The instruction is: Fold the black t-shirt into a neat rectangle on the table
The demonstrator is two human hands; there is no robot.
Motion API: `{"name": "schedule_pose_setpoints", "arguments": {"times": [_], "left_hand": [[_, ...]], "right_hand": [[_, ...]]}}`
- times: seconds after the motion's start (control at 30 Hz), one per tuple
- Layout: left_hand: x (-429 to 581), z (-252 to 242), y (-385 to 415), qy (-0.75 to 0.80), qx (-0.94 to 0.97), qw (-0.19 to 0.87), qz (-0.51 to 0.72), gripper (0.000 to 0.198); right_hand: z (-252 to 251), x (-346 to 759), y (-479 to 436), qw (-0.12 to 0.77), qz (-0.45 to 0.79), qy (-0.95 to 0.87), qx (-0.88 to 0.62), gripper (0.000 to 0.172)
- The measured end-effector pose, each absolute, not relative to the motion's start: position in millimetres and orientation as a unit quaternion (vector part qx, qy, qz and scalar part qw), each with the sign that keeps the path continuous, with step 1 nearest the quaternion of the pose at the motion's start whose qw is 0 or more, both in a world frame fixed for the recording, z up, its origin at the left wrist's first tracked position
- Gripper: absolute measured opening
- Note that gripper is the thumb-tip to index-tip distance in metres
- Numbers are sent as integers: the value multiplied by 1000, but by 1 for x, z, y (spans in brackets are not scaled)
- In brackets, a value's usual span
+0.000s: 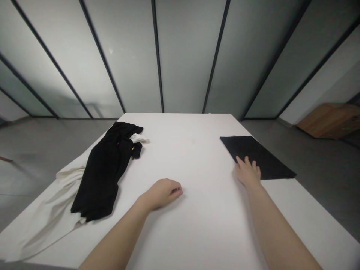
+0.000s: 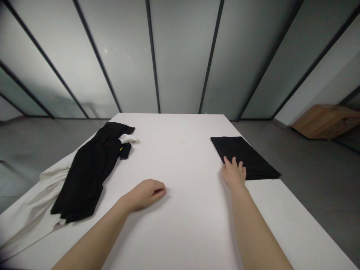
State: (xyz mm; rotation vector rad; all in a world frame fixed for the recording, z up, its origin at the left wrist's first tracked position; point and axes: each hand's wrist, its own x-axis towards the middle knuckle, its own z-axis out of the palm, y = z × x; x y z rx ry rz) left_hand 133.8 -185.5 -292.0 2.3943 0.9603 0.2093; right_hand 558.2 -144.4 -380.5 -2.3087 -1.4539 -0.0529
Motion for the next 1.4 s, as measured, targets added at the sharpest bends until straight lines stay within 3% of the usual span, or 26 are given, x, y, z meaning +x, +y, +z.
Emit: {"name": "schedule_pose_setpoints", "arguments": {"times": [0.2, 0.4, 0.6, 0.8, 0.97, 1.07, 1.17, 1.27, 1.4], "left_hand": [[134, -293, -185, 359, 890, 271, 76, 26], [133, -291, -184, 360, 889, 270, 80, 28], [131, -296, -181, 378, 888, 246, 94, 26], [103, -307, -149, 504, 809, 138, 271, 27], [45, -302, -123, 735, 588, -33, 336, 35], [15, -303, -119, 812, 478, -84, 323, 47], [0, -310, -118, 843, 446, -58, 296, 42], [-2, -318, -115, 846, 457, -38, 272, 40], [-1, -320, -111, 843, 466, -36, 266, 57]], "right_hand": [[-376, 562, -139, 280, -51, -537, -794, 45], [-376, 557, -144, 192, -25, -559, -806, 42], [-384, 560, -142, 191, -27, -567, -801, 44], [-370, 552, -142, 318, -52, -571, -755, 39], [-334, 529, -157, 401, -30, -602, -689, 34], [-318, 511, -169, 371, 105, -630, -674, 32], [-308, 489, -179, 291, 211, -705, -611, 25], [-300, 462, -189, 227, 252, -758, -557, 23], [-297, 434, -199, 176, 281, -792, -512, 26]]}}
